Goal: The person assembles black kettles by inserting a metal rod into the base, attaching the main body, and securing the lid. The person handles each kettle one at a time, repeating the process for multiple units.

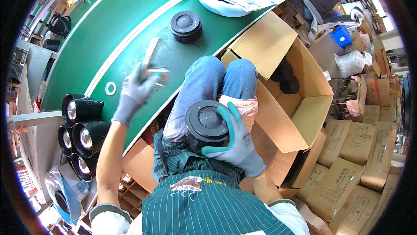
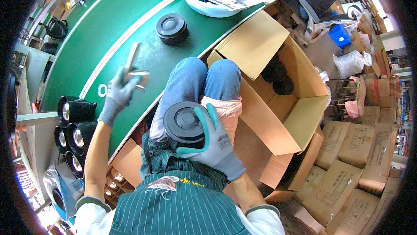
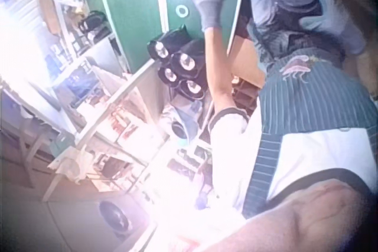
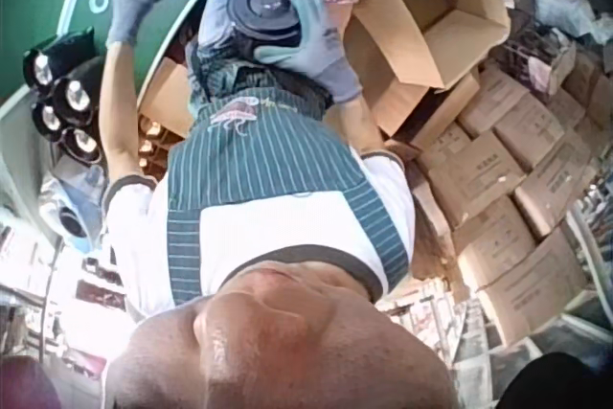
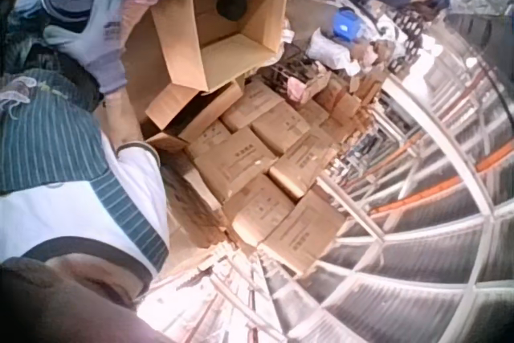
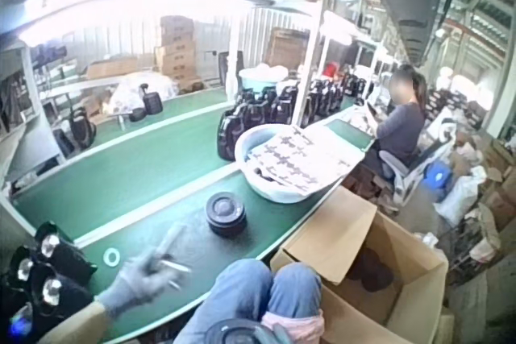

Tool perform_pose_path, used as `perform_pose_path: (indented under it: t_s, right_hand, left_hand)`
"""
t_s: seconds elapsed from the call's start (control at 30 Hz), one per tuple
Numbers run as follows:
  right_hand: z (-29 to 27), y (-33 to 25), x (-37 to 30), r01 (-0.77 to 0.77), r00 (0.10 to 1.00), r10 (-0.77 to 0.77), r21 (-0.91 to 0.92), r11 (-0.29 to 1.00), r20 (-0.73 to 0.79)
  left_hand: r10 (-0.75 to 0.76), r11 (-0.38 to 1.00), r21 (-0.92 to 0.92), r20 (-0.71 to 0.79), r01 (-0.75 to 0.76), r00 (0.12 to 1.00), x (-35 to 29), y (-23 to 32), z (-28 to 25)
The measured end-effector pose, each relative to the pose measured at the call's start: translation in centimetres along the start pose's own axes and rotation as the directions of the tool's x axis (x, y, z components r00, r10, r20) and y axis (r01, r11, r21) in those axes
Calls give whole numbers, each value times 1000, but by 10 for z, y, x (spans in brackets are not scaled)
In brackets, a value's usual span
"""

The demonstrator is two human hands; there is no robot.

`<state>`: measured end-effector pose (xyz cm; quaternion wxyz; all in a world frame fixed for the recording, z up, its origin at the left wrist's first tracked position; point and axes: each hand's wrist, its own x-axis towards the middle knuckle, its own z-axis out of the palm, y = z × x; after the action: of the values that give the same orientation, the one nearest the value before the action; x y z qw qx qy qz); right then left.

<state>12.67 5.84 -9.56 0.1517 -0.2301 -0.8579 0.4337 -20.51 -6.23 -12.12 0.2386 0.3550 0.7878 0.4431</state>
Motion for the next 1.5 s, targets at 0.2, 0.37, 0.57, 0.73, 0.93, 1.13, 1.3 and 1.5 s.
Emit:
perform_pose_path:
  t_s: [0.2, 0.37, 0.57, 0.73, 0.93, 1.13, 1.3, 1.5]
  right_hand:
    - [14, -16, 9, -62, 994, 59, -29, 998, -96]
    - [-23, -37, 24, 120, 967, -94, 96, 988, -238]
    - [-34, 10, 86, 29, 842, 479, 909, 416, -246]
    - [37, 36, 146, -137, 919, 358, 986, -97, 163]
    - [65, 11, 210, -451, 817, 330, 881, -142, 472]
    - [169, 32, 162, -422, 789, -198, 747, 514, 582]
    - [222, -36, 168, 481, 670, -681, 527, 701, 295]
    - [232, -121, 212, 696, 624, -762, 318, 643, 175]
  left_hand:
    - [215, 518, 836, -333, 182, 918, -20, -168, -62]
    - [144, 550, 805, -353, 222, 924, -25, -173, -59]
    - [672, 708, 297, -7, -640, 740, -54, 1, -51]
    - [696, 713, 223, -104, -665, 711, -45, 14, -2]
    - [646, 746, 479, -352, -462, 678, 70, 54, -65]
    - [376, 768, 640, -434, -14, 819, 299, 19, -109]
    - [302, 757, 653, -320, -21, 898, 424, -10, -83]
    - [344, 711, 672, -589, 207, 731, 423, 11, -50]
